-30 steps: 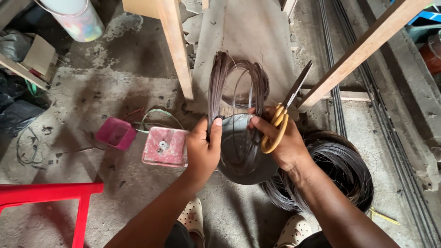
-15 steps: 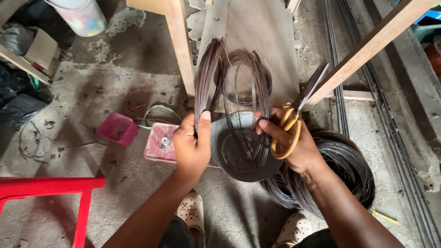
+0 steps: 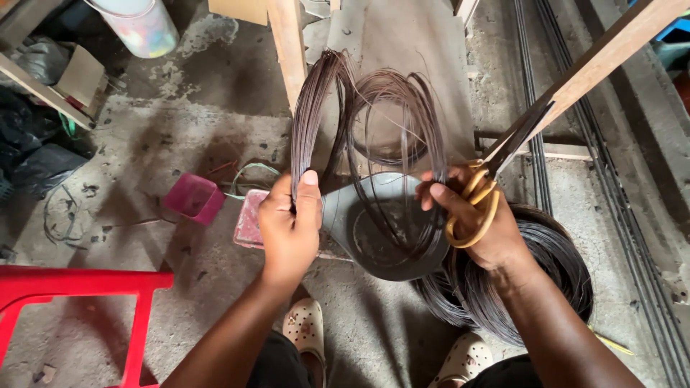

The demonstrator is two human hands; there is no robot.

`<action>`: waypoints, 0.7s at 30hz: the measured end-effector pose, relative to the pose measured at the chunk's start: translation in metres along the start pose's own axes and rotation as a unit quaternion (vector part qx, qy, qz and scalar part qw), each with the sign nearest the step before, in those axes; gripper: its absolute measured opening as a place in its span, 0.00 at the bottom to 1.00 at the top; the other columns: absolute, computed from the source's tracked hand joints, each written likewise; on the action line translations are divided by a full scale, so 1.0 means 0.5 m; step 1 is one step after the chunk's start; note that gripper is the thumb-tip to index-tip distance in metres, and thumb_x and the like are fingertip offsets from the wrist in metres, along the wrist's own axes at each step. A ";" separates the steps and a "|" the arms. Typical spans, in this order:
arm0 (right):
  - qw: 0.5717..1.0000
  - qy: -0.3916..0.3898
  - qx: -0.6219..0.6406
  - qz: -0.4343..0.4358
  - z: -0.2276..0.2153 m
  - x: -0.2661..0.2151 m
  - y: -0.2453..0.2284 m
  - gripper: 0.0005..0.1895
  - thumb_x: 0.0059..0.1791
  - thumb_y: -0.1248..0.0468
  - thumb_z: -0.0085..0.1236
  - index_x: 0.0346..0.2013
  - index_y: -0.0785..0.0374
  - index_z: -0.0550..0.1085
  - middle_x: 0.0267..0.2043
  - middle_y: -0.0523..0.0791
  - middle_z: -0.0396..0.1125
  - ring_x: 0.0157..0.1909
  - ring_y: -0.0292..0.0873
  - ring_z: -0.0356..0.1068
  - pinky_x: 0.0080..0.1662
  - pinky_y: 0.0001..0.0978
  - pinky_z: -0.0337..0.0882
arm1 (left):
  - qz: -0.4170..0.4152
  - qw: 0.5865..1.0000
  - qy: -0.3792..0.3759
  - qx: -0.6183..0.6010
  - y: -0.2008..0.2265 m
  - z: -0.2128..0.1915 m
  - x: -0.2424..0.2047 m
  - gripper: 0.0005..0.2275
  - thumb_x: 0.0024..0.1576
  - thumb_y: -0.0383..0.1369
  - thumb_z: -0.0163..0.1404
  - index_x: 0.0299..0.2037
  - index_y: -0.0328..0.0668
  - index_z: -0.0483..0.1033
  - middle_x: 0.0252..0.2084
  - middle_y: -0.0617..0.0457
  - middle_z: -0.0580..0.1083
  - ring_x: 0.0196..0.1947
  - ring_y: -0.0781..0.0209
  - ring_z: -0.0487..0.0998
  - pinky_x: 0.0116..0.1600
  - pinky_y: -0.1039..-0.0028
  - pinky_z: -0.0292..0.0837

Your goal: The person sits on the floor and uses yellow-handled shears to cut a bundle of dark wire held in the left hand. The person repeatedly cuts the wire into smaller loops and places them into a metal bowl on the floor.

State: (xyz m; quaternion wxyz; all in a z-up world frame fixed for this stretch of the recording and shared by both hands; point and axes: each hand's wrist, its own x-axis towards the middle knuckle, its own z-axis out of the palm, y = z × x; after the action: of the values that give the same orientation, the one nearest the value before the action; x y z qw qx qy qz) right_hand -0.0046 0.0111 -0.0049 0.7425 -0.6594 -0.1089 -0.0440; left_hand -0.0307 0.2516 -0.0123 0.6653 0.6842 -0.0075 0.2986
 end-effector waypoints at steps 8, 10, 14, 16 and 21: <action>1.000 -0.013 0.023 0.000 -0.020 0.000 -0.009 0.09 0.52 0.71 0.56 0.46 0.74 0.75 0.31 0.52 0.69 0.33 0.44 0.69 0.46 0.36 0.69 | 0.018 1.000 0.007 0.002 0.003 -0.013 0.000 0.20 0.68 0.32 0.45 0.18 0.45 0.65 0.07 0.59 0.60 0.10 0.72 0.56 0.20 0.81 0.57; 0.999 -0.011 0.036 0.002 -0.024 -0.001 -0.008 0.09 0.53 0.71 0.55 0.47 0.73 0.74 0.30 0.49 0.68 0.33 0.43 0.68 0.48 0.36 0.68 | 0.017 1.000 0.008 -0.003 0.006 -0.013 -0.001 0.20 0.68 0.32 0.45 0.18 0.46 0.65 0.08 0.59 0.59 0.10 0.72 0.57 0.20 0.81 0.57; 0.997 0.003 0.075 0.009 -0.025 -0.003 -0.001 0.08 0.53 0.71 0.55 0.46 0.71 0.73 0.31 0.49 0.68 0.33 0.42 0.68 0.50 0.38 0.69 | 0.017 1.000 0.006 0.005 -0.002 -0.012 -0.003 0.20 0.67 0.32 0.45 0.19 0.45 0.65 0.08 0.59 0.60 0.10 0.72 0.58 0.20 0.81 0.58; 0.996 0.010 0.086 0.011 -0.020 -0.006 -0.006 0.07 0.52 0.71 0.56 0.45 0.69 0.72 0.33 0.49 0.70 0.33 0.42 0.68 0.50 0.39 0.68 | 0.019 1.000 0.005 0.008 -0.005 -0.011 -0.005 0.20 0.67 0.32 0.46 0.19 0.45 0.66 0.07 0.59 0.61 0.10 0.71 0.58 0.20 0.81 0.58; 0.998 0.027 0.054 0.013 -0.008 -0.011 -0.020 0.11 0.53 0.69 0.56 0.48 0.73 0.74 0.30 0.48 0.67 0.34 0.40 0.67 0.50 0.34 0.67 | 0.012 1.000 0.014 0.006 0.000 -0.007 -0.005 0.20 0.68 0.33 0.45 0.19 0.46 0.66 0.08 0.60 0.60 0.10 0.72 0.57 0.20 0.81 0.57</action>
State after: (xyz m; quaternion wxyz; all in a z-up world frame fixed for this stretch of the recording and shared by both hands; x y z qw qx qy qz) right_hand -0.0119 0.0056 0.0033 0.7799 -0.6187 -0.0830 -0.0462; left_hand -0.0344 0.2540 -0.0139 0.6580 0.6836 -0.0047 0.3157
